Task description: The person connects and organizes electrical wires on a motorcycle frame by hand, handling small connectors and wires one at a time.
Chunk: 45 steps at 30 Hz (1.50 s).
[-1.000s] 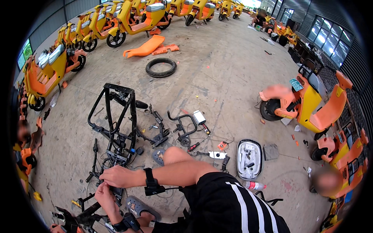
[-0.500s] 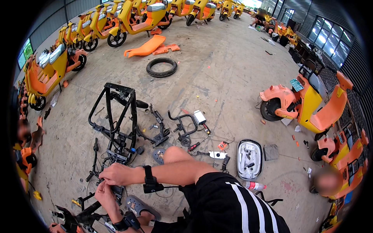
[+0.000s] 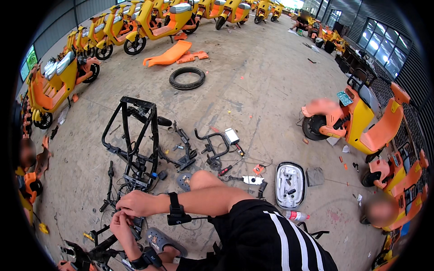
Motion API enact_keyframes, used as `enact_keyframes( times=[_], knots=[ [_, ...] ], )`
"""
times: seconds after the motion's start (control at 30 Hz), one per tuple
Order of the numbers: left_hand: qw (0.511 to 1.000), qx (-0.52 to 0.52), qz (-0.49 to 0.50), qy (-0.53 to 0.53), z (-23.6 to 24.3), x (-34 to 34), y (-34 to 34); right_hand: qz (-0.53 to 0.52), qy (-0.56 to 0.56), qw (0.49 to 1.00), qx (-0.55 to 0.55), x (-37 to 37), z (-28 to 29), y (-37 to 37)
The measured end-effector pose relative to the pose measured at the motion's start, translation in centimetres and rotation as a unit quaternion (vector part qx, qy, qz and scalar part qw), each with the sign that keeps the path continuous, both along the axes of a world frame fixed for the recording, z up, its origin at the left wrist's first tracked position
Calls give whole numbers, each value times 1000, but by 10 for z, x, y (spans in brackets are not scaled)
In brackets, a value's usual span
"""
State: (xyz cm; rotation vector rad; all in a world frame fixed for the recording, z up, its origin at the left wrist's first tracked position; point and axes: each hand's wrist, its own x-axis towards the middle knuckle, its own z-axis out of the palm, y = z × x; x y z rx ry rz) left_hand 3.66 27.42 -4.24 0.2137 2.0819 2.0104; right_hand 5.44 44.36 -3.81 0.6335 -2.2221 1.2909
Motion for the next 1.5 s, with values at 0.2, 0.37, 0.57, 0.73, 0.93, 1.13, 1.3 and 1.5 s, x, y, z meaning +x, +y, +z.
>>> enact_keyframes(
  times=[0.2,0.37,0.57,0.73,0.93,1.13,1.3,1.5],
  knots=[
    [999,-40,-5,-16,-2,-3,-5,-3,10,999,30,2,4,1],
    [998,-44,-5,-43,4,0,-3,-31,22,998,40,4,4,-1],
    [998,-23,1,-52,12,5,1,-39,24,998,48,4,3,-2],
    [998,-25,5,-53,13,8,2,-30,22,998,51,4,7,-2],
    [998,-20,4,-54,15,10,3,-17,46,998,48,-1,3,1],
    [997,-23,-12,-69,22,11,3,1,49,997,64,1,7,7],
    [998,-10,-2,-67,16,11,1,3,57,995,76,1,8,6],
    [997,-13,0,-76,16,10,2,0,59,996,61,1,6,4]
  ],
)
